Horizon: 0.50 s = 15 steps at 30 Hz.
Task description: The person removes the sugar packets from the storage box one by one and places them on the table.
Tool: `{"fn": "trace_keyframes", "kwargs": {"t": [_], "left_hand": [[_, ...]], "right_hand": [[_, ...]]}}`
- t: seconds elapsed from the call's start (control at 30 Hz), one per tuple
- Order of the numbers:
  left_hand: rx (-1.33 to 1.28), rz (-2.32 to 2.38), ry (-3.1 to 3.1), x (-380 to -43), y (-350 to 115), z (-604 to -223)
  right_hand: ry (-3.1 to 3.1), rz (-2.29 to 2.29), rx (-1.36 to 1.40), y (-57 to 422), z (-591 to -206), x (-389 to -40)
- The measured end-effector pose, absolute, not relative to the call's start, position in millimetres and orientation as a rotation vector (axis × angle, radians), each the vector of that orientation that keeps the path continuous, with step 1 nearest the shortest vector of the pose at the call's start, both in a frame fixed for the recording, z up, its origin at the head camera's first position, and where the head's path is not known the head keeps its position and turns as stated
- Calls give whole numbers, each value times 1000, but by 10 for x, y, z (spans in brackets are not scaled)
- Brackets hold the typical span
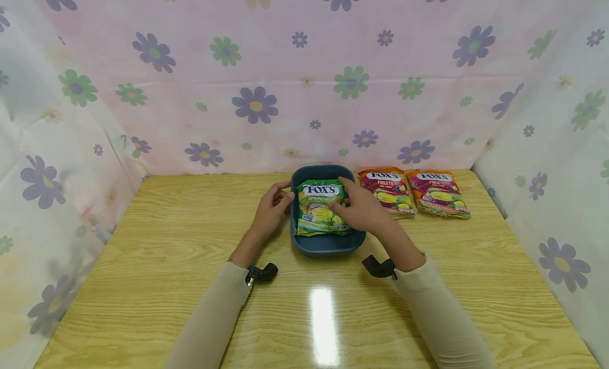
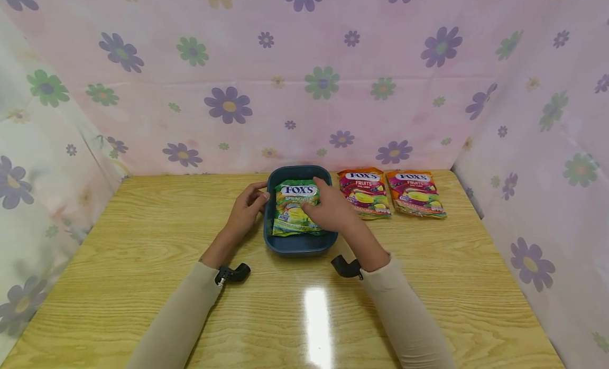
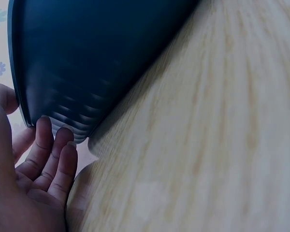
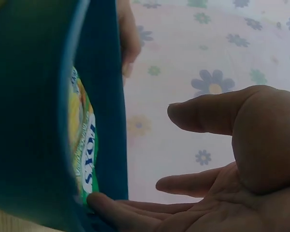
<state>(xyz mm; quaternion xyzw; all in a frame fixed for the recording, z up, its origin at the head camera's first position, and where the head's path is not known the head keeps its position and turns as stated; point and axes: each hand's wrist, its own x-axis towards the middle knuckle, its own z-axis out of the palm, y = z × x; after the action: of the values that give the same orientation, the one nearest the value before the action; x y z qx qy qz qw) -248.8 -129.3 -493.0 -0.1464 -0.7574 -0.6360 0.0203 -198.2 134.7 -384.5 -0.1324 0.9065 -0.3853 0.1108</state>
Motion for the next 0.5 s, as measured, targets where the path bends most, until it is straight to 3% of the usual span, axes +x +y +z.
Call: {"fn": "trace_keyframes", "kwargs": {"t": [0.5], "left_hand": [[-435,-1953,-2365,-2500,-1299,-4943]], "right_hand": [[2693,-945,-356,1186,-4016,-2023]]}}
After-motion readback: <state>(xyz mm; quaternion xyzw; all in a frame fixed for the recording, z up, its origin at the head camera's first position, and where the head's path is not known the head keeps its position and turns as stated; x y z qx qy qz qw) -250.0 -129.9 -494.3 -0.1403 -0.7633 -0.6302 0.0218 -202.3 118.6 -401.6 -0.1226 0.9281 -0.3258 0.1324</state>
